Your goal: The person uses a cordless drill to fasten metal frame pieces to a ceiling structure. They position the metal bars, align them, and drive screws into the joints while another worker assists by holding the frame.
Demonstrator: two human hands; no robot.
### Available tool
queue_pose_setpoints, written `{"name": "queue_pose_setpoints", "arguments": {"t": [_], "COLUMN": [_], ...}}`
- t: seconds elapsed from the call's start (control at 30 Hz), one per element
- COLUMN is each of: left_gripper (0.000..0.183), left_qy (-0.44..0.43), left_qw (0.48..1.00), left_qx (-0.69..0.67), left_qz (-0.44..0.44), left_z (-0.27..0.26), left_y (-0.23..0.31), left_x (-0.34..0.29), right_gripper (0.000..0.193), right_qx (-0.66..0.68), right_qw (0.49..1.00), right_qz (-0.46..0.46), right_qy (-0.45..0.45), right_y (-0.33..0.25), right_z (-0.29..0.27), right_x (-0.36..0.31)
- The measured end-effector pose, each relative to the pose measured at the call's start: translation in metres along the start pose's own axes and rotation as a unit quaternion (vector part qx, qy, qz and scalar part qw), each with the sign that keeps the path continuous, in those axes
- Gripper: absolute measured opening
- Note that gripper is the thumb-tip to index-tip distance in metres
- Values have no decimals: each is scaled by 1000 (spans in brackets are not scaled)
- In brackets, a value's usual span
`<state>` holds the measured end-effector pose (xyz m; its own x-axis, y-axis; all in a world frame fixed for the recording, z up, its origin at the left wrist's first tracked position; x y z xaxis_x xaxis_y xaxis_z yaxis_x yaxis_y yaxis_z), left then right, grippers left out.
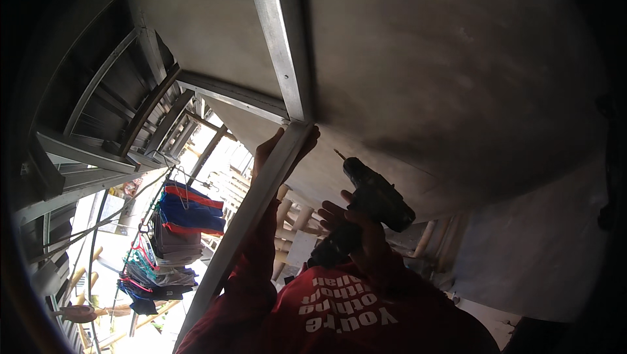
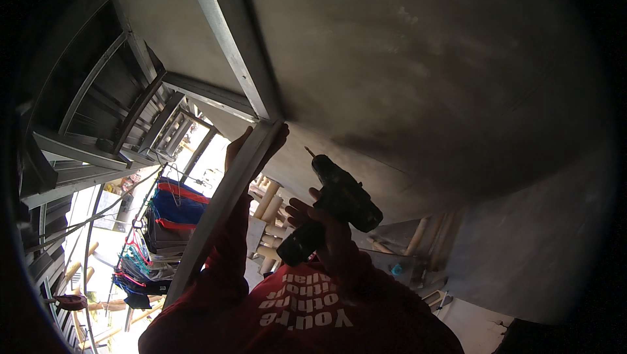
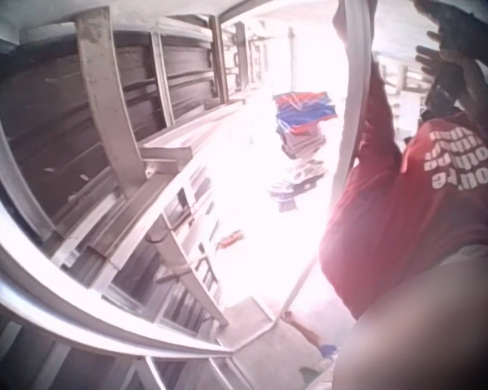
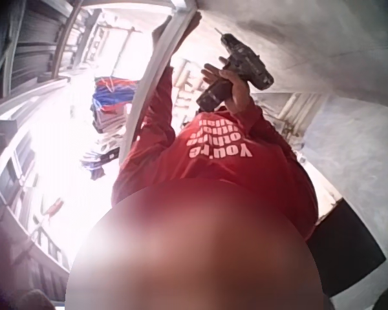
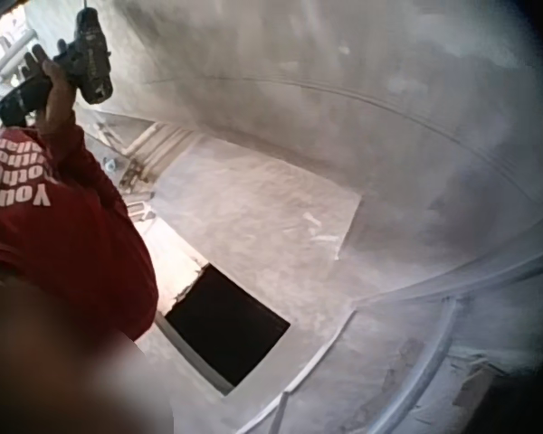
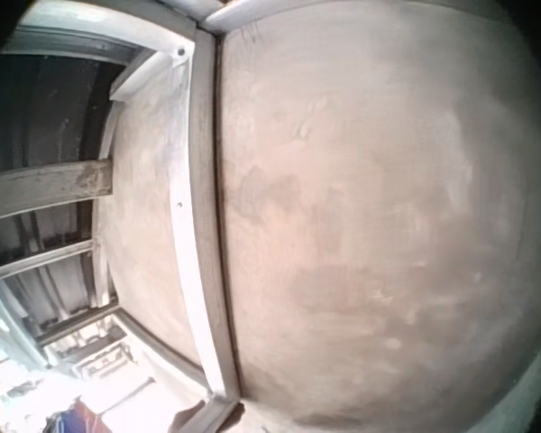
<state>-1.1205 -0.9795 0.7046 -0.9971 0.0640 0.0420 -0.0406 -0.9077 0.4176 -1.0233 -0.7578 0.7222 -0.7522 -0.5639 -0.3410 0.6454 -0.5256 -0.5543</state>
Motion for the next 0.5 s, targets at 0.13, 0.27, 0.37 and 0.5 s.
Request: {"name": "queue_pose_setpoints", "arguments": {"t": [0.13, 0.27, 0.37, 0.5], "left_gripper": [66, 59, 57, 54], "left_qy": [-8, 19, 4, 30], "left_qw": [1000, 999, 999, 999], "left_qx": [-2, 35, 42, 29], "left_qz": [5, -6, 7, -14], "left_z": [5, 9, 15, 13], "left_y": [0, 3, 5, 5], "left_x": [-1, -2, -4, -5], "right_gripper": [60, 72, 83, 86], "right_qx": [-63, -180, -198, -166], "right_qw": [998, 983, 978, 962], "right_qz": [-12, -16, -24, -157], "right_qy": [-9, -15, -58, -151], "right_y": [-1, 7, 20, 25], "right_z": [4, -16, -53, -100], "right_x": [0, 16, 34, 76]}}
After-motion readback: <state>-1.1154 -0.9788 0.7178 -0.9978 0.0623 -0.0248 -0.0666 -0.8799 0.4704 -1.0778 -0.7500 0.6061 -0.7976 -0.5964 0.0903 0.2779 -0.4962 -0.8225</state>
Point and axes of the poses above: each hand's wrist, its own x-axis towards the middle knuckle, its own z-axis out of the palm, y = z × x, the point moved 6 cm from there along x, towards the middle knuckle, and after that the axes turned 5 degrees about -x, right-handed, at the moved point
